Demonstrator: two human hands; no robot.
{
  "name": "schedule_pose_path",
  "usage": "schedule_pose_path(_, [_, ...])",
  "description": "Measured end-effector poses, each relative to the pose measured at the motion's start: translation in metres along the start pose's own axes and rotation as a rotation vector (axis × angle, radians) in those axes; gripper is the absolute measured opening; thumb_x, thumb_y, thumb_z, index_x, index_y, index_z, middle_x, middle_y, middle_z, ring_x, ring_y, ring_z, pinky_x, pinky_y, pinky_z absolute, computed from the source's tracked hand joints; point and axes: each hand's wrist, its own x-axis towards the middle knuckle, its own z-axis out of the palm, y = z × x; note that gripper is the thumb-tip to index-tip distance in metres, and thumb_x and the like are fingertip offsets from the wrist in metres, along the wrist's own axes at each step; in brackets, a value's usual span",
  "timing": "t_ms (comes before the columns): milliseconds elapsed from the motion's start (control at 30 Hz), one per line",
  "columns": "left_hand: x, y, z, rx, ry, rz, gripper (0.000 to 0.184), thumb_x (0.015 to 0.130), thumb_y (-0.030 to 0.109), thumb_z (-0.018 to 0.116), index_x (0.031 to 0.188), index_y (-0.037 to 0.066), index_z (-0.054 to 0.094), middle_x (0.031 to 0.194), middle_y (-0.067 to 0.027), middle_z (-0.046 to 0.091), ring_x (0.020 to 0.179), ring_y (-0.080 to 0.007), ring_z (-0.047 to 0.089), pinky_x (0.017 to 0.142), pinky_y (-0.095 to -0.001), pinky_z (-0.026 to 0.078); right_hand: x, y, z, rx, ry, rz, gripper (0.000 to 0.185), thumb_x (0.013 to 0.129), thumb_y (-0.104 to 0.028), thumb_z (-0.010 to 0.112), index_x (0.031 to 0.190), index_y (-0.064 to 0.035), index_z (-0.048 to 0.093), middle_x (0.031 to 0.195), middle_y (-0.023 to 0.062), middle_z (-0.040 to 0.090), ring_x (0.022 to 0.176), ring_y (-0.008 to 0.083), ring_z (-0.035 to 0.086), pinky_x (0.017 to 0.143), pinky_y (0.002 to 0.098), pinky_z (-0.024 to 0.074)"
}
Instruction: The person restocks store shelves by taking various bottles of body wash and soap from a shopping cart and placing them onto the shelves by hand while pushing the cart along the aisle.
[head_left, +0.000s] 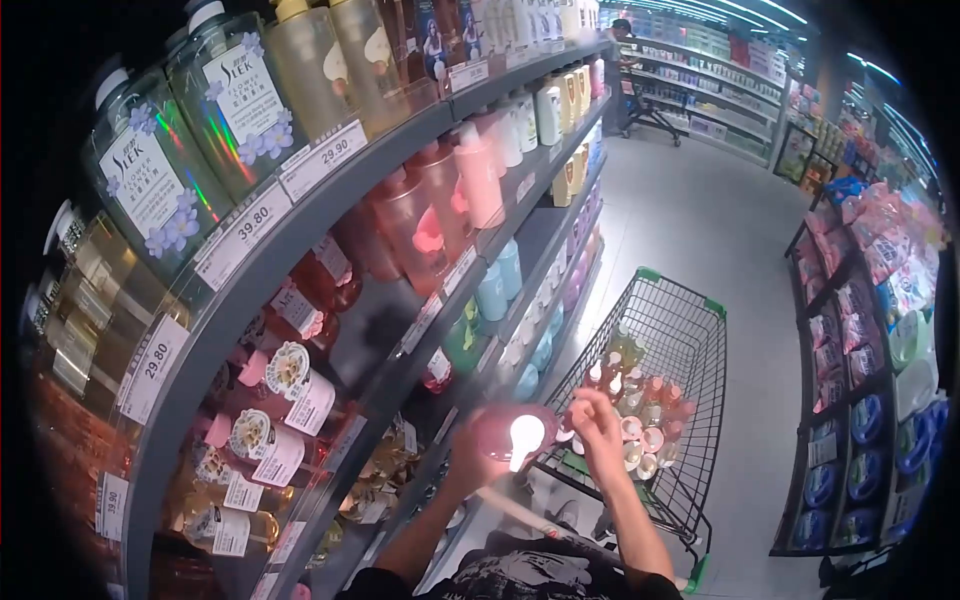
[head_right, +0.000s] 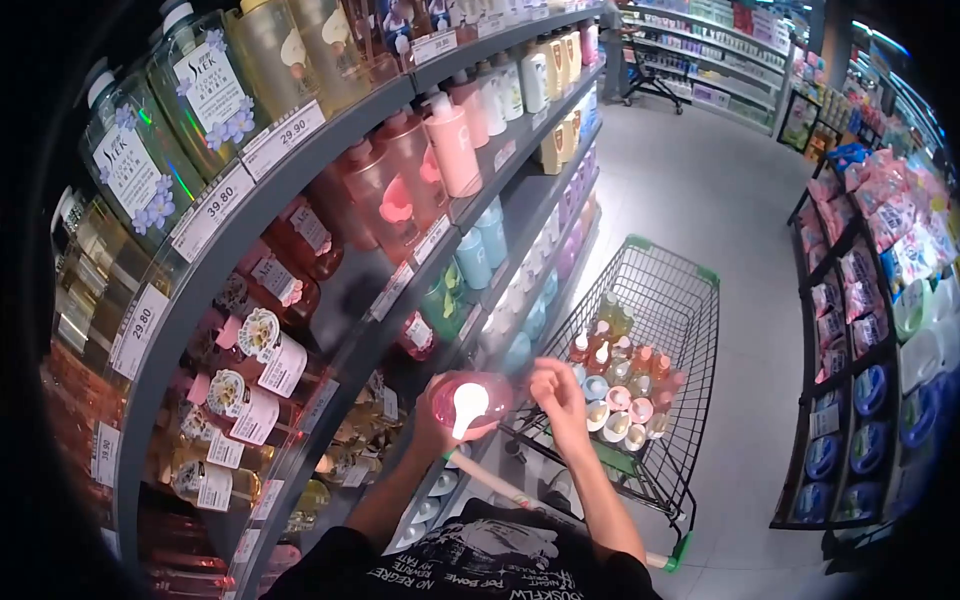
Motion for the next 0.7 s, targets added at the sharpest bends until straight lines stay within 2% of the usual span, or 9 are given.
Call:
schedule_pose_path(100, [0.010,-0.024,-0.005,0.037,0.128,0.214,0.060,0.065,0.006,0.086,0.118,0.005,0.057,0.113,-0.0129,0.063,0.108,-0.0269,0.062,0.095,-0.0364,0.049,-0.048,0.084,-0.020,-0.293,-0.062,0.244,0.029,0.091,-0.007,0.067,0.118,-0.0053,0.055,0.090,-0.0038,0.054,0.080,0.0065,0.054,0.075,0.0229,0.0470])
schedule_pose_path(167, [0.018,-0.044,-0.003,0.108,0.236,0.389,0.058,0.066,0.004,0.084,0.118,0.005,0.057,0.114,-0.0138,0.061,0.110,-0.0306,0.059,0.096,-0.0378,0.048,-0.081,0.120,-0.023,-0.517,-0.181,0.353,0.035,0.088,-0.005,0.067,0.121,-0.0024,0.054,0.094,0.0032,0.065,0.086,0.0128,0.064,0.078,0.0281,0.0516])
schedule_pose_path(200, [0.017,-0.054,-0.006,0.205,0.225,0.371,0.058,0.066,0.004,0.083,0.118,0.005,0.057,0.115,-0.0136,0.059,0.109,-0.0314,0.058,0.095,-0.0381,0.048,-0.096,0.136,-0.025,-0.592,-0.228,0.373,0.032,0.089,-0.015,0.069,0.116,-0.0010,0.059,0.093,0.0046,0.067,0.087,0.0133,0.064,0.079,0.0289,0.0526])
schedule_pose_path(267, [0.006,-0.079,-0.006,0.388,0.209,0.329,0.057,0.067,0.003,0.083,0.117,0.004,0.056,0.115,-0.0134,0.057,0.108,-0.0329,0.057,0.093,-0.0388,0.048,-0.097,0.154,-0.038,-0.573,-0.403,0.560,0.034,0.087,-0.023,0.069,0.111,0.0002,0.063,0.089,0.0088,0.070,0.083,0.0173,0.068,0.075,0.0305,0.0532])
schedule_pose_path(300, [-0.007,-0.119,0.006,0.207,0.348,0.174,0.059,0.066,0.005,0.085,0.118,0.003,0.056,0.114,-0.0123,0.056,0.104,-0.0316,0.057,0.091,-0.0395,0.048,-0.097,0.151,-0.037,-0.703,-0.328,0.452,0.034,0.087,-0.025,0.068,0.109,-0.0006,0.064,0.086,0.0114,0.070,0.080,0.0209,0.069,0.075,0.0329,0.0538])
schedule_pose_path(367, [-0.014,-0.133,0.006,0.343,0.398,0.137,0.052,0.069,0.003,0.076,0.118,0.005,0.060,0.111,-0.0121,0.059,0.106,-0.0326,0.057,0.092,-0.0410,0.048,-0.101,0.131,-0.024,-0.944,-0.172,0.225,0.034,0.085,-0.029,0.067,0.106,-0.0023,0.066,0.081,0.0164,0.070,0.076,0.0279,0.071,0.074,0.0377,0.0549])
schedule_pose_path(433, [-0.018,-0.154,0.002,0.407,0.471,0.021,0.051,0.072,0.006,0.077,0.120,0.003,0.059,0.110,-0.0106,0.061,0.104,-0.0277,0.059,0.089,-0.0409,0.050,-0.099,0.122,-0.023,-0.915,-0.187,0.299,0.034,0.084,-0.027,0.066,0.108,-0.0025,0.066,0.081,0.0181,0.070,0.076,0.0319,0.070,0.074,0.0395,0.0549])
schedule_pose_path(533, [-0.014,-0.149,0.008,0.157,0.630,-0.330,0.065,0.062,0.014,0.090,0.117,0.002,0.057,0.117,-0.0123,0.058,0.107,-0.0259,0.059,0.093,-0.0379,0.048,-0.097,0.125,-0.027,-0.852,-0.219,0.393,0.035,0.083,-0.025,0.066,0.110,-0.0019,0.065,0.079,0.0189,0.070,0.078,0.0335,0.071,0.076,0.0400,0.0549])
schedule_pose_path(700, [0.013,-0.129,0.006,-0.168,0.771,-0.423,0.077,0.064,0.008,0.088,0.129,-0.001,0.047,0.126,-0.0140,0.056,0.113,-0.0247,0.057,0.097,-0.0369,0.047,-0.095,0.125,-0.026,-0.872,-0.254,0.443,0.037,0.084,-0.028,0.063,0.111,-0.0032,0.065,0.080,0.0191,0.070,0.081,0.0353,0.070,0.079,0.0411,0.0547])
